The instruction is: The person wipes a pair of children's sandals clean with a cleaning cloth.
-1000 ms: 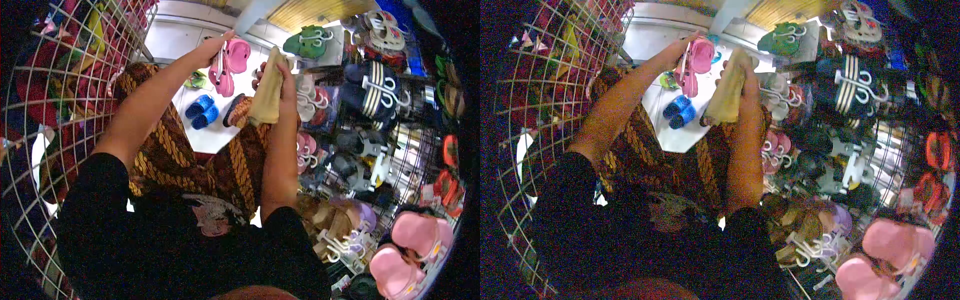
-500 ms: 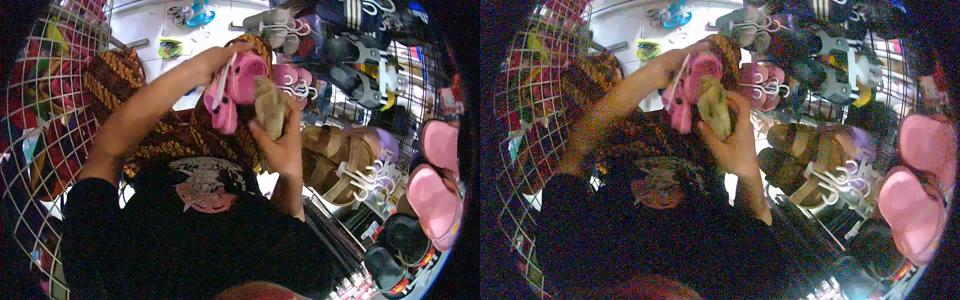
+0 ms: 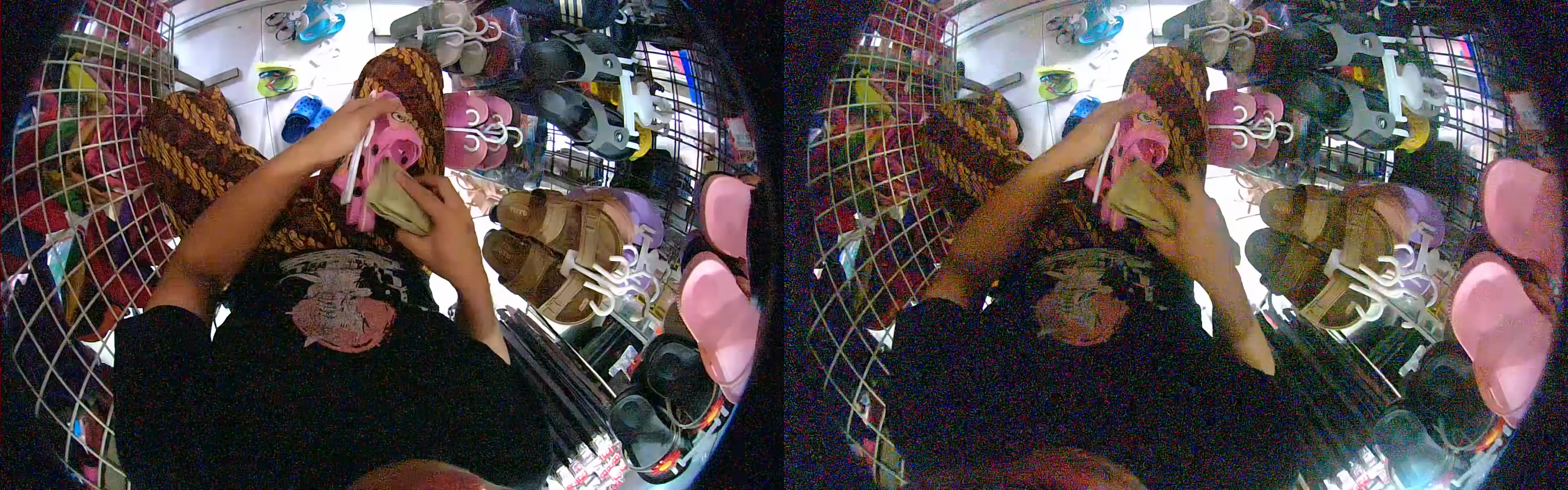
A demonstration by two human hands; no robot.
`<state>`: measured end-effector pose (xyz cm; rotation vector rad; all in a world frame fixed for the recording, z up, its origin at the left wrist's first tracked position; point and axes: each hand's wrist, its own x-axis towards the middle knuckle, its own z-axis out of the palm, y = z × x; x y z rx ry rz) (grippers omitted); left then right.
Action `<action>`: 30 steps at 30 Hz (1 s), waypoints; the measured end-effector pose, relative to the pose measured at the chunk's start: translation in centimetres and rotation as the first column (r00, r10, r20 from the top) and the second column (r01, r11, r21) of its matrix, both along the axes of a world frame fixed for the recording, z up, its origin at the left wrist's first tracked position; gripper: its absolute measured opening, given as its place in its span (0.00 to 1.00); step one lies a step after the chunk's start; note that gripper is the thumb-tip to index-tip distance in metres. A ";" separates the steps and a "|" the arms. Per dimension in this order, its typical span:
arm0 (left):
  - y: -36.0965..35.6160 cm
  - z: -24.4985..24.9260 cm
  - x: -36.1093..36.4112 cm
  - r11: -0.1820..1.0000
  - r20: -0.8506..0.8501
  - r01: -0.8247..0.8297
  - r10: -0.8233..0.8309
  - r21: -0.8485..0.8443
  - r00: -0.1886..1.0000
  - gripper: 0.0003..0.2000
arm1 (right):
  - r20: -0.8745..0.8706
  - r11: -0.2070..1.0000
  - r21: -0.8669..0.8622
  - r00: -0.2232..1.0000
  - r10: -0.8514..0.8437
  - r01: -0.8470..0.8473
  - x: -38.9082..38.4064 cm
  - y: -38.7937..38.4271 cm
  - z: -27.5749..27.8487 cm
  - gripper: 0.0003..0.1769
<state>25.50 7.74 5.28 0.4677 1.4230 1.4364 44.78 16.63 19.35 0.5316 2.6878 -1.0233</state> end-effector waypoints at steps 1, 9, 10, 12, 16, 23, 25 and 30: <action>-0.1 -0.1 0.1 0.998 -0.133 -0.003 0.012 0.069 0.991 0.19 | 0.020 0.999 0.048 1.000 0.006 -0.007 0.1 0.6 0.3 0.41; -0.3 -0.2 0.6 0.974 -0.220 -0.068 0.117 0.216 0.969 0.19 | -0.044 0.983 0.150 0.994 -0.105 0.110 -1.0 -1.3 -1.2 0.40; -0.4 -0.9 0.7 0.962 -0.304 -0.079 0.159 0.261 0.939 0.19 | -0.033 0.993 0.089 0.997 -0.069 0.072 -0.8 -1.3 -0.9 0.40; -0.4 -3.2 0.6 0.966 -0.456 -0.028 0.147 0.258 0.878 0.19 | 0.020 1.000 0.002 1.000 -0.005 0.005 -0.2 -0.8 0.1 0.39; -0.4 -0.5 -0.3 0.995 0.095 0.073 -0.079 0.071 0.992 0.21 | 0.034 0.966 -0.196 0.983 0.178 -0.168 1.0 1.8 1.7 0.38; -1.7 1.9 -1.8 0.975 0.158 0.126 -0.155 0.181 0.975 0.28 | -0.083 0.865 -0.330 0.902 -0.425 0.377 2.9 2.6 -0.5 0.21; -2.8 4.4 -2.3 0.971 -0.023 0.237 -0.237 0.038 0.971 0.28 | -0.039 0.843 -0.235 0.862 -0.505 0.483 2.3 2.6 -0.5 0.25; -2.7 6.0 -2.3 0.920 -0.167 0.367 -0.386 -0.135 0.907 0.29 | -0.217 0.769 -0.133 0.739 -0.638 0.625 1.2 2.5 -0.7 0.26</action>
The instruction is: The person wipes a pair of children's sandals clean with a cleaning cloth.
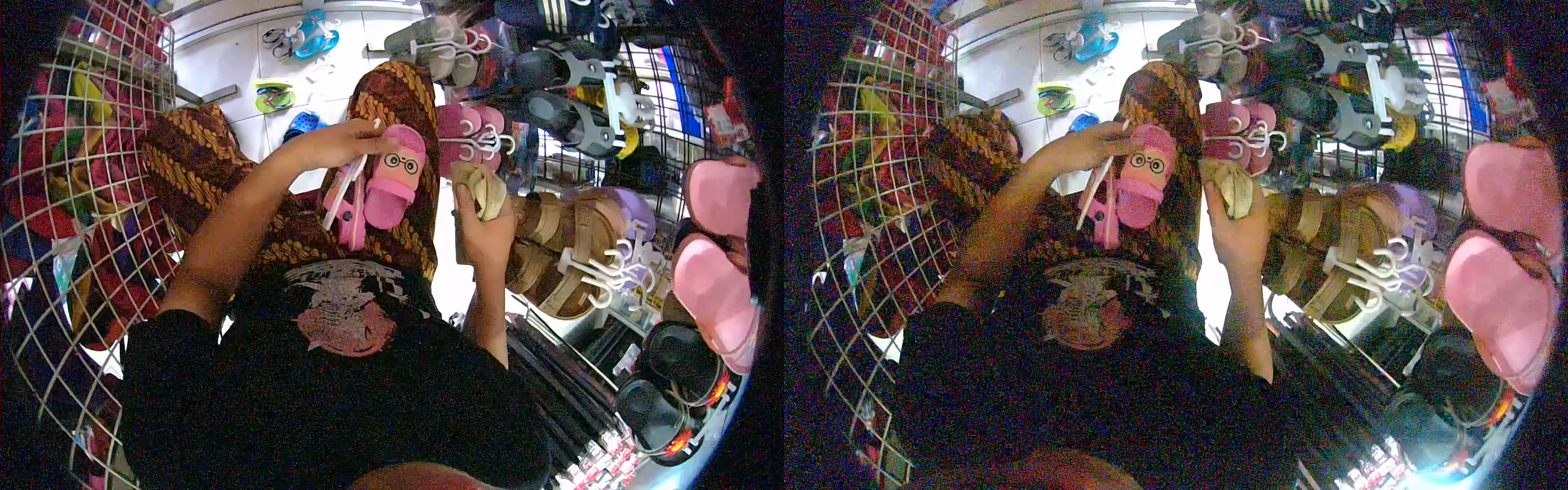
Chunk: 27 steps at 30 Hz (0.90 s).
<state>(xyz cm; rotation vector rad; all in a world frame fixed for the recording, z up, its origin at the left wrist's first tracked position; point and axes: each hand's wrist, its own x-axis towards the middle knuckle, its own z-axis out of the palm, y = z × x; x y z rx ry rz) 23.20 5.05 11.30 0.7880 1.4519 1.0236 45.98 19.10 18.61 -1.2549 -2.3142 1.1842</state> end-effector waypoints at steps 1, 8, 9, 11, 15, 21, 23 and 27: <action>-0.1 0.1 0.3 1.000 -0.046 0.002 -0.001 0.024 0.999 0.30 | 0.065 1.000 0.007 0.998 0.022 -0.022 0.0 -0.1 0.2 0.26; 1.0 0.9 2.2 0.973 -0.193 0.193 -0.167 0.123 0.967 0.32 | 0.331 0.949 0.239 0.936 0.120 -0.206 -2.1 -1.6 2.8 0.20; 1.0 1.1 2.6 0.965 -0.228 0.205 -0.165 0.161 0.960 0.32 | 0.400 0.923 0.258 0.901 0.167 -0.286 -2.5 -1.7 3.7 0.19; 1.0 1.8 2.7 0.962 -0.254 0.245 -0.208 0.123 0.945 0.30 | 0.537 0.853 0.278 0.807 0.244 -0.442 -3.2 -1.5 5.6 0.18; 1.0 2.1 3.0 0.953 -0.288 0.263 -0.213 0.149 0.934 0.28 | 0.389 0.706 0.464 0.839 0.380 -0.535 -2.2 -0.2 3.0 0.17; 0.6 0.7 2.0 0.974 -0.221 0.177 -0.142 0.145 0.965 0.24 | 0.331 0.910 0.303 0.927 0.178 -0.283 -3.5 -0.8 0.3 0.20; 0.2 0.9 0.6 0.980 -0.158 0.114 -0.088 0.163 0.984 0.21 | 0.175 0.945 0.296 0.981 0.089 -0.138 -4.2 -0.7 0.0 0.22; -0.1 -2.7 -1.4 0.882 0.152 -0.455 0.437 0.121 0.887 0.19 | -0.043 0.995 0.095 0.999 0.029 -0.025 -4.8 -1.0 1.0 0.21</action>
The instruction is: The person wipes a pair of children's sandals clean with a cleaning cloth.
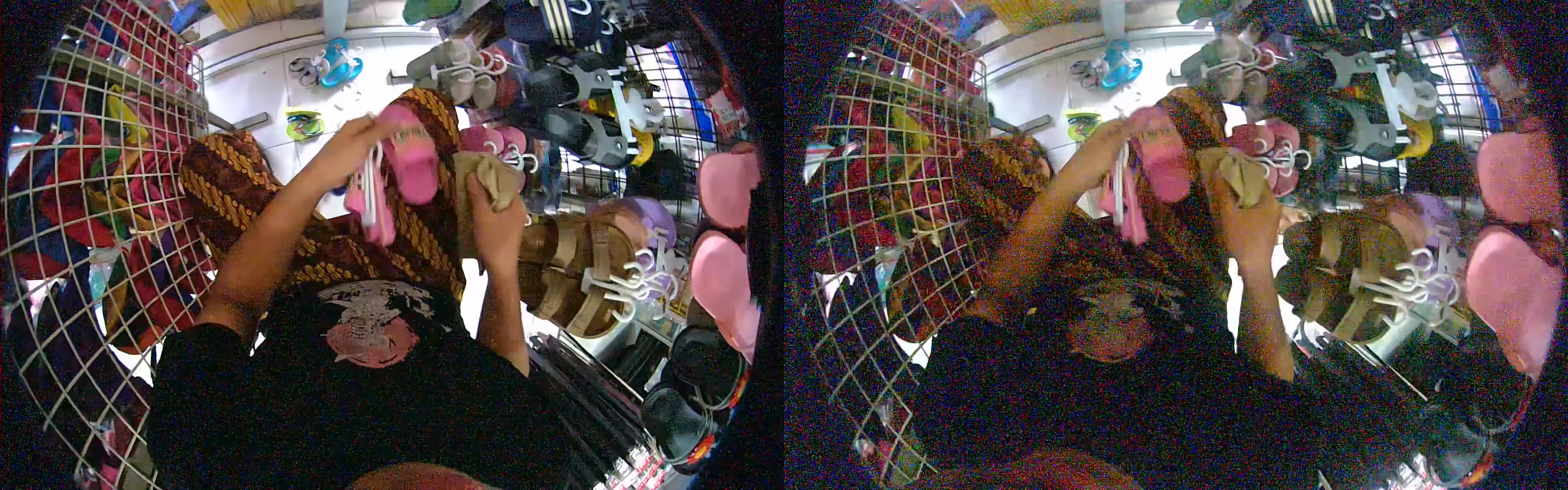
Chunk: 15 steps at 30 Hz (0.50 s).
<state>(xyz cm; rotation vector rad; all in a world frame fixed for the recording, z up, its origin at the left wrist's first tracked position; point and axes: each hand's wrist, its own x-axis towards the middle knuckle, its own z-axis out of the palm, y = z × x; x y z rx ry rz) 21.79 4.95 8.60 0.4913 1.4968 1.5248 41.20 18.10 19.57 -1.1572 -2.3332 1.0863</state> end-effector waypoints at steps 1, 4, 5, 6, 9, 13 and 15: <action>-0.2 0.6 -0.6 0.993 0.139 -0.092 0.103 -0.079 0.985 0.21 | 0.009 0.977 -0.212 1.000 0.011 -0.009 0.2 0.4 -0.1 0.21; 0.1 0.1 -1.6 0.939 0.498 -0.289 0.344 -0.187 0.796 0.21 | -0.103 0.815 -0.503 0.956 0.273 -0.287 0.8 0.2 0.3 0.21; 0.3 -1.6 -1.6 0.947 0.550 -0.298 0.314 -0.120 0.774 0.22 | -0.165 0.739 -0.532 0.907 0.388 -0.413 1.0 0.2 0.6 0.21; 0.4 -3.6 -1.2 0.948 0.601 -0.313 0.280 -0.052 0.748 0.22 | -0.107 0.634 -0.600 0.834 0.541 -0.488 1.1 0.6 0.8 0.27; 0.9 -2.4 0.2 0.934 0.715 -0.356 0.237 0.018 0.657 0.21 | 0.144 0.734 -0.140 0.720 0.679 -0.665 2.1 0.6 -2.5 0.27; 1.5 -1.0 1.6 0.974 0.662 -0.226 0.157 0.020 0.733 0.21 | 0.036 0.827 -0.303 0.862 0.506 -0.473 1.7 -0.7 -2.4 0.26; 1.5 -0.2 2.1 0.989 0.585 -0.148 0.125 -0.010 0.802 0.21 | 0.177 0.859 -0.111 0.841 0.511 -0.499 2.9 0.0 -4.4 0.22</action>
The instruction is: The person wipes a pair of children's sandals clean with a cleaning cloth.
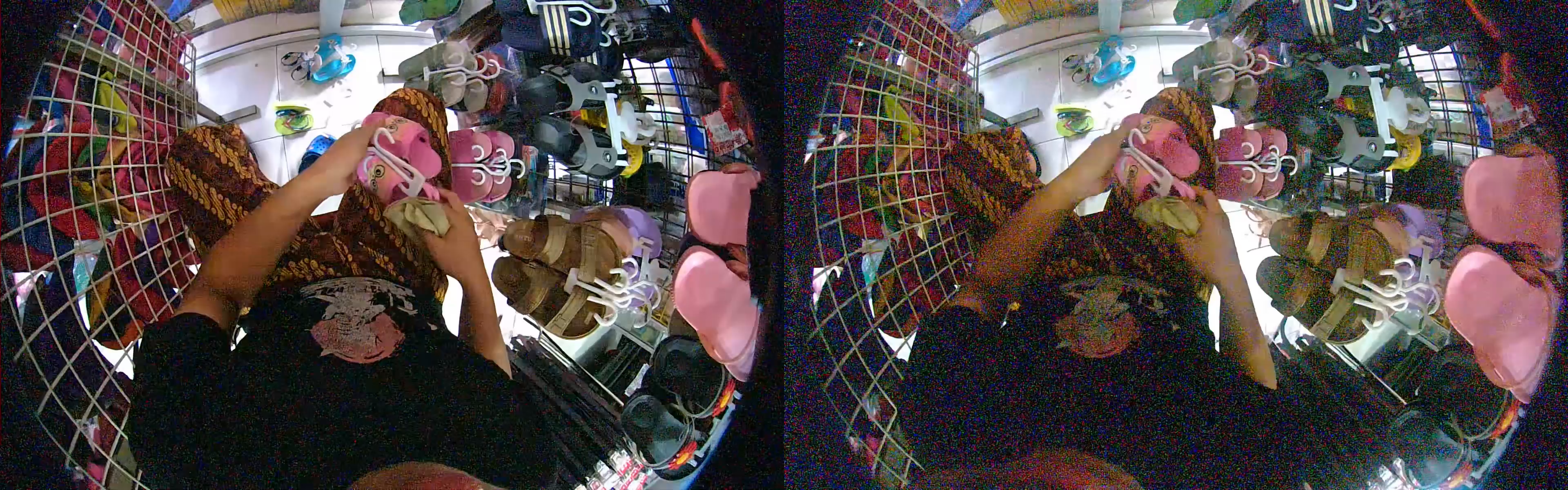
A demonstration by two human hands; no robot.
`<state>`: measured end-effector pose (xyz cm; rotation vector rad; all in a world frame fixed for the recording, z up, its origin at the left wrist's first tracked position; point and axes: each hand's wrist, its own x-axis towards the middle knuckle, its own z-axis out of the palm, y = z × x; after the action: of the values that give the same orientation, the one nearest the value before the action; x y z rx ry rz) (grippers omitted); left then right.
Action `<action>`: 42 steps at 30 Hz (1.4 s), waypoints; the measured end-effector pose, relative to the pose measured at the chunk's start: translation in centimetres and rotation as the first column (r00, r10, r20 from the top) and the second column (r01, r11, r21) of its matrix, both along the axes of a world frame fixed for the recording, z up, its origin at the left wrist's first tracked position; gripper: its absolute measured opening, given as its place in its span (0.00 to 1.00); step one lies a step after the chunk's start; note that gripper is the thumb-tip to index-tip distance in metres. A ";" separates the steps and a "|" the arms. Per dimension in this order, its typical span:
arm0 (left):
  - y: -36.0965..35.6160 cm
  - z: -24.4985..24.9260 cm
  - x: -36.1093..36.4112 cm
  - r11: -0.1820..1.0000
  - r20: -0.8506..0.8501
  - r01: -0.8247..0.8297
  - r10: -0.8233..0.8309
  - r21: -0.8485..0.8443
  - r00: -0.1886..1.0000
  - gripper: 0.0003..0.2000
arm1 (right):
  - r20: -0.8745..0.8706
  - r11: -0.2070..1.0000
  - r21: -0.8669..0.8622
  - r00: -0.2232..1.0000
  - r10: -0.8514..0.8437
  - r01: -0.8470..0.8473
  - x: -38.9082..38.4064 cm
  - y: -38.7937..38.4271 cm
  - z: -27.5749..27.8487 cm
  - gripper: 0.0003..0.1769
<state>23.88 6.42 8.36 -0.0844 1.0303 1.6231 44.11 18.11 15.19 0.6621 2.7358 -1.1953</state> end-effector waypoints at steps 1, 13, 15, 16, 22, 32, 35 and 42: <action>-0.1 1.1 0.0 0.995 -0.137 0.076 -0.085 -0.066 0.987 0.22 | -0.006 0.993 -0.074 0.995 -0.095 0.095 0.0 -0.1 0.3 0.21; -1.0 -0.7 -0.4 0.926 -0.952 -0.338 -0.242 -0.169 -0.189 0.13 | 0.132 0.890 -0.279 0.933 -0.335 0.359 0.4 1.6 -0.2 0.17; -0.9 0.7 -1.1 0.930 -0.969 -0.360 -0.155 -0.076 -0.195 0.12 | 0.143 0.893 -0.272 0.933 -0.331 0.358 0.3 1.6 -0.2 0.17; -0.6 0.4 -1.5 0.930 -0.980 -0.362 -0.126 -0.062 -0.154 0.13 | 0.145 0.896 -0.269 0.934 -0.326 0.354 0.2 1.6 -0.1 0.17; 0.9 -2.6 -4.3 0.979 -0.659 0.175 -0.202 -0.107 0.724 0.19 | -0.046 0.961 -0.208 0.979 -0.198 0.185 0.4 1.8 -0.4 0.22; 0.0 -1.4 -1.7 0.985 -0.350 0.171 -0.157 0.011 0.923 0.22 | -0.052 0.996 -0.004 0.995 -0.089 0.089 -1.9 1.5 4.0 0.25; -0.2 -2.5 -2.0 0.984 -0.384 0.177 -0.154 0.026 0.910 0.21 | -0.055 0.975 -0.117 0.979 -0.197 0.190 -1.7 1.9 1.9 0.20; -0.3 -3.4 -3.7 0.997 -0.476 0.025 0.013 0.074 0.879 0.19 | 0.071 0.898 -0.305 0.948 -0.310 0.316 -0.6 2.1 0.6 0.23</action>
<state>20.18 6.09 4.98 0.3926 1.3327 1.7177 43.54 20.21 15.81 1.0899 2.3988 -1.6314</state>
